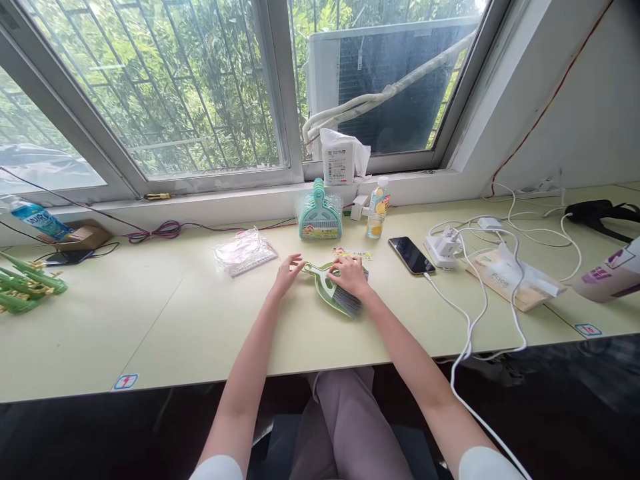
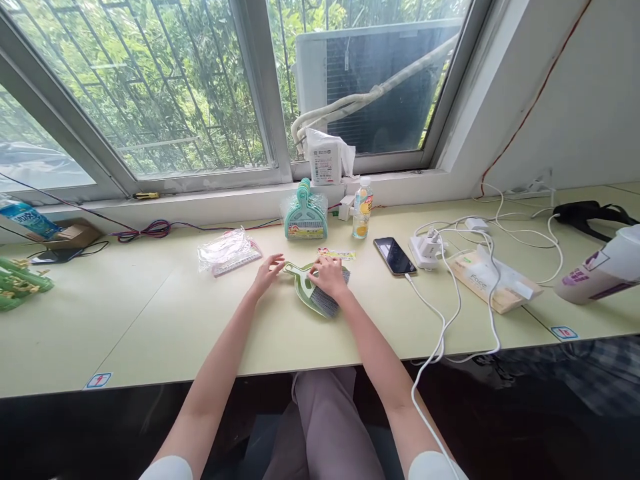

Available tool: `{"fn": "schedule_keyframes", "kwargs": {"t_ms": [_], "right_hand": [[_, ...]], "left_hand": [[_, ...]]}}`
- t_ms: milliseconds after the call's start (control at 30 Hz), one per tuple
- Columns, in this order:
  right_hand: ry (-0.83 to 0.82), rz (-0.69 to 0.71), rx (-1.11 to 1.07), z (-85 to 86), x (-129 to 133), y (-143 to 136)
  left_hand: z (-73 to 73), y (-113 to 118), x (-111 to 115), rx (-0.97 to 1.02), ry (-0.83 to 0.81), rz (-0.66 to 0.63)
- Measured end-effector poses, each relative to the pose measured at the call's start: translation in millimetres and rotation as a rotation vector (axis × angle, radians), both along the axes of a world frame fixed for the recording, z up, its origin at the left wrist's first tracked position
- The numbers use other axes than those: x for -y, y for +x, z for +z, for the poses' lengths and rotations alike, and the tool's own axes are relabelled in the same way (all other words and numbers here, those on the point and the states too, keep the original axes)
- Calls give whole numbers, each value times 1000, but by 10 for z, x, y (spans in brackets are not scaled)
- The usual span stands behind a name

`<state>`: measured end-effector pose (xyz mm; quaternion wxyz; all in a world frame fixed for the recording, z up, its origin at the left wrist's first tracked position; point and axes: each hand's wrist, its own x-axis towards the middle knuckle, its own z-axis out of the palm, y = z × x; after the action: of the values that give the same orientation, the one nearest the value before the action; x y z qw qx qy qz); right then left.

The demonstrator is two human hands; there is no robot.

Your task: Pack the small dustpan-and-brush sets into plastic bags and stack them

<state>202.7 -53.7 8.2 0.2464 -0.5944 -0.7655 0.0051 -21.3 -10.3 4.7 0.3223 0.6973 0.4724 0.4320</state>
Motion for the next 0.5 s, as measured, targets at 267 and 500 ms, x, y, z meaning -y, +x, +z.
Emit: {"fn": "schedule_keyframes", "kwargs": {"t_ms": [267,500], "right_hand": [[-54,92,-105,-25,-17,21],[-61,74,-124,-72,-43,-34]], "left_hand": [[-154,108,-53,230,-315,-122],[-58,85,-6,467,-516,-167]]}}
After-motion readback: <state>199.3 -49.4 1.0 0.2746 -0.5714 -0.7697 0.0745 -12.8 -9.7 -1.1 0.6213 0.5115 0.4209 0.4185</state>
